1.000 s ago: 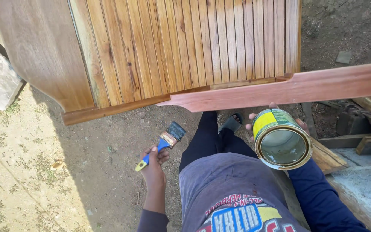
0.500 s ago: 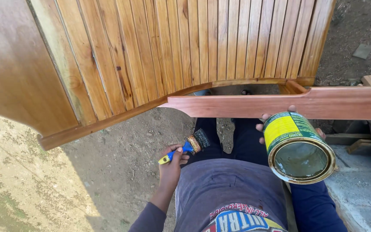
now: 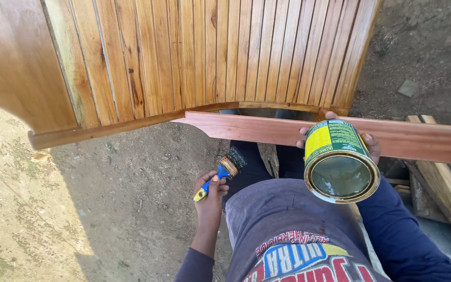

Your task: Painting a wooden chair with a brush and varnish.

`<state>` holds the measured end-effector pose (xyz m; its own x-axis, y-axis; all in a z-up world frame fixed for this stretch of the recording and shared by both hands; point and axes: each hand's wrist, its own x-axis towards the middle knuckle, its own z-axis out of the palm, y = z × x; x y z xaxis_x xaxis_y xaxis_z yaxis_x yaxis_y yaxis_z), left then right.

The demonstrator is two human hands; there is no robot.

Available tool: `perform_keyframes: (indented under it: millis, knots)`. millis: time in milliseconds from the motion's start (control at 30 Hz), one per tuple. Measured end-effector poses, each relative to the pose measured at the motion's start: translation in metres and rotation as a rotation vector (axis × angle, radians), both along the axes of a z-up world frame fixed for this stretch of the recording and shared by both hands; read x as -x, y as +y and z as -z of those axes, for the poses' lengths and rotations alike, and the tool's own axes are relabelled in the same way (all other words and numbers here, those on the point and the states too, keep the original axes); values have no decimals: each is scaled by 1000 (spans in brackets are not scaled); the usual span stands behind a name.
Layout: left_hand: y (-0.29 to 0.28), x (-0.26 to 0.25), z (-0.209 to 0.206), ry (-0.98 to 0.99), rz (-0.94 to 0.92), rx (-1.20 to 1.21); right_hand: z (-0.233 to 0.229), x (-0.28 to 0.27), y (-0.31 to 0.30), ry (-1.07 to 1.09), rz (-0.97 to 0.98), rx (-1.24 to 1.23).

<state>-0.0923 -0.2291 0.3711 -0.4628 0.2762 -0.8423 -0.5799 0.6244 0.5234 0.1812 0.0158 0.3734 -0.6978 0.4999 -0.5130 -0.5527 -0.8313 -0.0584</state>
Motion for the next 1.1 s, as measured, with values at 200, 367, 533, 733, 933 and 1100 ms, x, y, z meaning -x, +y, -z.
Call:
perform_keyframes:
  millis: [200,367,533,733,933,1100]
  knots:
    - [45,-29,28,468,232,-217,19,-32,19,46,-91,15]
    - [121,-28,113,878,766,-153,36,-33,24,111,-173,22]
    - [157,-34,243,877,1122,307,33,-36,17,-62,-174,48]
    - [187,-36,254,690,1168,552,43,-55,27,-5,-250,68]
    - [200,-41,259,556,1217,669,83,-81,63,204,-502,61]
    - [196,-43,267,475,1211,684,78,-74,57,116,-454,83]
